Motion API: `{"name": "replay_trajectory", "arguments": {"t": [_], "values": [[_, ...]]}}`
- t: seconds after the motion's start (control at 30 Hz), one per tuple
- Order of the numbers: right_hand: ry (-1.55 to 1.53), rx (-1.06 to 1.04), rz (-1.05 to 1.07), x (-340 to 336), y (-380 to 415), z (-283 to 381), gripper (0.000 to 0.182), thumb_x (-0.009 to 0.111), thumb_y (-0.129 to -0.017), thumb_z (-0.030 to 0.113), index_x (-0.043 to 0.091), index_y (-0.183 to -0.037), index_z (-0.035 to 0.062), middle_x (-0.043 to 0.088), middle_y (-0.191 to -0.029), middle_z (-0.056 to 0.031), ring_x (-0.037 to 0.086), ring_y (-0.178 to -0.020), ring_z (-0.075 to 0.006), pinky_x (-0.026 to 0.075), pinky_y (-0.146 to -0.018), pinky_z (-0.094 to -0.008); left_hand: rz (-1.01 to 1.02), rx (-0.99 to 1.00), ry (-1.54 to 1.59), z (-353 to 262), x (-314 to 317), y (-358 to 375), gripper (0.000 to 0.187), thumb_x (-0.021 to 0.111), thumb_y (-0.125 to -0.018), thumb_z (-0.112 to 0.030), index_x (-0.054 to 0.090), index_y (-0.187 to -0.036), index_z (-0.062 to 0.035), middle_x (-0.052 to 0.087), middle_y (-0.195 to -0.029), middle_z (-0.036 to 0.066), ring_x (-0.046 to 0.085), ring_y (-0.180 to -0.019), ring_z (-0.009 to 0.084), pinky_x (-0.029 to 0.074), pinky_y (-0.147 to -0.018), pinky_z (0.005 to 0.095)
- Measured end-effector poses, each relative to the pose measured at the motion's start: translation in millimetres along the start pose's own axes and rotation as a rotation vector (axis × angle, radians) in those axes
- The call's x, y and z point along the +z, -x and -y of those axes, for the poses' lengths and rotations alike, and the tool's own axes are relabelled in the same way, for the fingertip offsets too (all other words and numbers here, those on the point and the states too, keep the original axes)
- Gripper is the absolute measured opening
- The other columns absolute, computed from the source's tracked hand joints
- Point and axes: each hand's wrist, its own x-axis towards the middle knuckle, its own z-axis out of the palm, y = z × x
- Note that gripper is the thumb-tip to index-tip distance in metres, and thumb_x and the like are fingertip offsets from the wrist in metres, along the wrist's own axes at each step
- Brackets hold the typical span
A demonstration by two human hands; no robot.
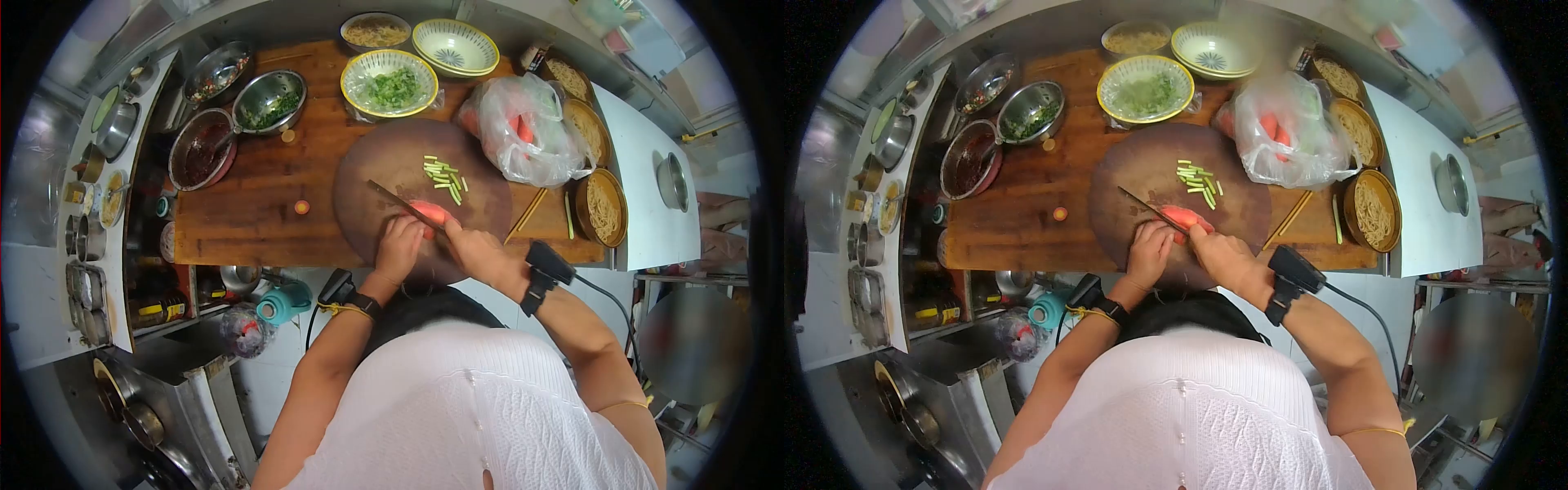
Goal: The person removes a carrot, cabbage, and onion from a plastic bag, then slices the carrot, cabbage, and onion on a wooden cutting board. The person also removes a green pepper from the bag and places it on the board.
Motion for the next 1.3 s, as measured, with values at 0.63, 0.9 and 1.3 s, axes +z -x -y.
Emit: {"name": "replay_trajectory", "arguments": {"t": [0.63, 0.9, 1.3], "values": [[-0.009, 0.071, 0.05, 6.3, -3.8, 6.1, 0.015, 0.045, -0.082, 0.005, 0.041, -0.096, 0.0018, 0.062, -0.081, -0.0261, 0.061, -0.079, -0.0424, 0.047, -0.069, -0.0511, -0.008, -0.019, -0.01, -2.2, 0.3, 7.6, 0.011, 0.062, -0.075, -0.003, 0.06, -0.085, -0.0029, 0.056, -0.092, 0.013, 0.054, -0.089, 0.0319, 0.045, -0.078, 0.0382], [-0.001, 0.109, 0.163, -46.8, 25.6, 24.1, 0.017, 0.044, -0.082, 0.003, 0.041, -0.098, 0.0003, 0.061, -0.082, -0.0276, 0.06, -0.082, -0.0437, 0.046, -0.07, -0.0517, -0.028, 0.0, -0.034, 1.3, 3.4, 6.1, 0.013, 0.063, -0.075, -0.003, 0.059, -0.088, -0.004, 0.056, -0.093, 0.013, 0.054, -0.089, 0.0327, 0.046, -0.078, 0.0386], [0.04, -0.025, -0.068, 10.7, -1.0, 3.4, 0.014, 0.045, -0.081, 0.005, 0.041, -0.094, 0.0012, 0.062, -0.072, -0.0234, 0.062, -0.068, -0.0409, 0.049, -0.058, -0.0492, -0.033, 0.013, -0.01, -0.2, 0.6, 4.8, 0.011, 0.062, -0.075, -0.003, 0.059, -0.085, -0.002, 0.056, -0.091, 0.014, 0.053, -0.086, 0.0332, 0.045, -0.076, 0.0387]]}}
